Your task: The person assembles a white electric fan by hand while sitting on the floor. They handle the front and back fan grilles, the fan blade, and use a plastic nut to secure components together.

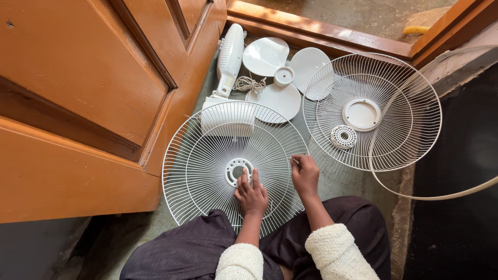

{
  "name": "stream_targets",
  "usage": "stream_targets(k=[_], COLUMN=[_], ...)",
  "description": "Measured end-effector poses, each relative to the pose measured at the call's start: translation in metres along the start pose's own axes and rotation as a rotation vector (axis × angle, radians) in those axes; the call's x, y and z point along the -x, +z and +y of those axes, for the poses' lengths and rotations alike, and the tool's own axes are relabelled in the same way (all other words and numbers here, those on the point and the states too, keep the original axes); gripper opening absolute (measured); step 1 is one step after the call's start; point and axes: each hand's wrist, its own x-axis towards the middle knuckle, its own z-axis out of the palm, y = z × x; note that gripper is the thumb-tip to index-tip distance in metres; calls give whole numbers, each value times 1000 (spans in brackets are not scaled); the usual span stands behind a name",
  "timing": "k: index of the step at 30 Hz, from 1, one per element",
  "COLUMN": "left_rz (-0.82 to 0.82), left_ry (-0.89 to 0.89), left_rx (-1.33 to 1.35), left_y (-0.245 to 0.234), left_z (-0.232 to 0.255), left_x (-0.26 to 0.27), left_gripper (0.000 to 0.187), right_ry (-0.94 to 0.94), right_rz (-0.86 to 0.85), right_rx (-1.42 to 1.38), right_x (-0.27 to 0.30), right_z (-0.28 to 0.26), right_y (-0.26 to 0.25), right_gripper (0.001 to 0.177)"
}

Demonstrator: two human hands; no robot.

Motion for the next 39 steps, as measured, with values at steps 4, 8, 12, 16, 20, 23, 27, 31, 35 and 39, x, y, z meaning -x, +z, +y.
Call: stream_targets(k=[4, 8, 12, 16, 20, 23, 27, 31, 35, 39], left_rz=[-19, -23, -74, -110, -127, -190, -129, -198, -229, -279], left_ry=[-22, -10, -24, -21, -22, -57, -24, -19, 1, -22], left_rx=[49, 86, 89, 88, 180, 231, 165, 92, 76, 51], left_y=[-11, -19, -25, -32, -43, -48, -52, -62, -71, -74], left_z=[4, 3, 0, 0, -6, -8, -10, -12, -11, -8], left_x=[1, 1, 3, 1, 0, -1, 0, -2, -3, -3], left_gripper=[65, 63, 62, 63, 62, 61, 58, 57, 55, 53], right_ry=[166, 280, 133, 121, 113, 108, 147, 225, 268, 272], right_rz=[-41, -135, -98, -132, -142, -177, -269, -398, -599, -700], right_rx=[-27, 65, 48, 95, 102, 107, 203, 317, 432, 480], right_x=[1, 8, 23, 30, 37, 43, 56, 72, 85, 90], right_z=[10, 14, 24, 30, 31, 38, 51, 67, 79, 71], right_y=[-3, -6, -3, -4, -6, -7, -5, 4, 9, 8], right_gripper=[13, 13, 12, 12, 12, 13, 12, 11, 16, 11])
